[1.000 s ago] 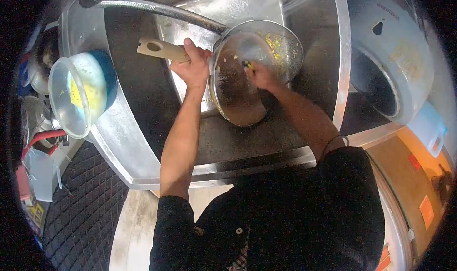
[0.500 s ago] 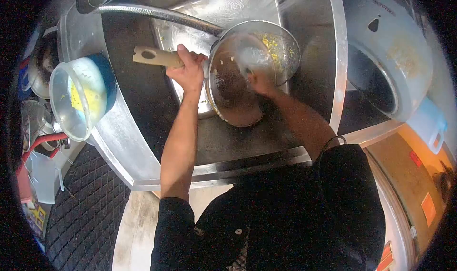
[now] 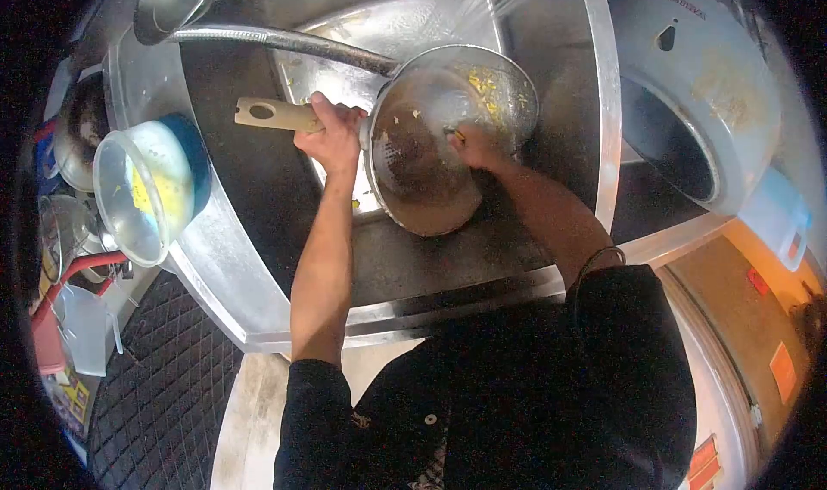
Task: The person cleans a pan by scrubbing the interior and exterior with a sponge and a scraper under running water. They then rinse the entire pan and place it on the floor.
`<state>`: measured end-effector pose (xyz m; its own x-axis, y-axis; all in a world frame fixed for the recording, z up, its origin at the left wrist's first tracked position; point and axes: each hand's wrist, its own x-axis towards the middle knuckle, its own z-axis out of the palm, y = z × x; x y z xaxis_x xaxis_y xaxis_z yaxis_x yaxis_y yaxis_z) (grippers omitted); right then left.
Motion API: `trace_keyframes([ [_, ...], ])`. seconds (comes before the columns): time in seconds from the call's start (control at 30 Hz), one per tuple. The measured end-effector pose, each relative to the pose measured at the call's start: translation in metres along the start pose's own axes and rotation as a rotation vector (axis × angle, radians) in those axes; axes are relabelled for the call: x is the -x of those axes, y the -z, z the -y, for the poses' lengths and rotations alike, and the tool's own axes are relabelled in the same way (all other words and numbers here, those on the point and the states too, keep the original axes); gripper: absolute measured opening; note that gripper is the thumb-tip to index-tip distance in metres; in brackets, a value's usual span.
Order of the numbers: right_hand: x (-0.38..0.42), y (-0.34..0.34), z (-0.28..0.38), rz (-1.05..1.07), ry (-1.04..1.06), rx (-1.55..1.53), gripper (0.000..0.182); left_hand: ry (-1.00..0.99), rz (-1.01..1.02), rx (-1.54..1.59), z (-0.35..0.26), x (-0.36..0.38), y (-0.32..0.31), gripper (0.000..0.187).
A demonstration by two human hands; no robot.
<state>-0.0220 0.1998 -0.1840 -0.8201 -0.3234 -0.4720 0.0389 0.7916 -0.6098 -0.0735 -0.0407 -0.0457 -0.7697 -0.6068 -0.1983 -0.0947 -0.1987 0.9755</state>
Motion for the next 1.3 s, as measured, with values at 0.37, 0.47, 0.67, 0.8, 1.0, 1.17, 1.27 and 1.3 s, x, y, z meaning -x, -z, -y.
trace_keyframes([
  [0.37,0.012,-0.013,0.004,-0.045,0.061,-0.034,0.033,0.062,-0.056,0.068,0.005,-0.004,0.005,0.046],
  [0.47,-0.01,-0.003,0.016,0.01,0.001,-0.039,0.035,0.018,-0.023,0.028,0.006,-0.005,0.003,0.046],
  [0.67,0.015,-0.016,0.023,-0.085,0.099,-0.167,0.035,0.004,-0.024,0.067,0.004,-0.004,0.008,0.045],
  [0.8,-0.011,-0.006,0.006,0.031,-0.078,0.002,0.035,0.026,-0.032,0.111,0.004,-0.007,0.005,0.041],
  [1.0,0.04,-0.039,-0.007,-0.166,0.126,0.008,0.037,0.062,0.002,0.171,0.01,-0.013,0.014,0.039],
  [1.17,0.053,-0.03,0.004,0.219,-0.023,0.21,0.034,0.092,0.058,0.167,0.014,-0.018,0.009,0.038],
  [1.27,0.076,-0.043,0.041,0.242,0.314,0.082,0.038,0.126,0.067,0.186,0.016,-0.023,0.004,0.039],
  [1.3,0.079,-0.053,0.052,0.094,0.445,-0.08,0.037,0.158,0.035,0.219,0.023,-0.024,0.006,0.039],
])
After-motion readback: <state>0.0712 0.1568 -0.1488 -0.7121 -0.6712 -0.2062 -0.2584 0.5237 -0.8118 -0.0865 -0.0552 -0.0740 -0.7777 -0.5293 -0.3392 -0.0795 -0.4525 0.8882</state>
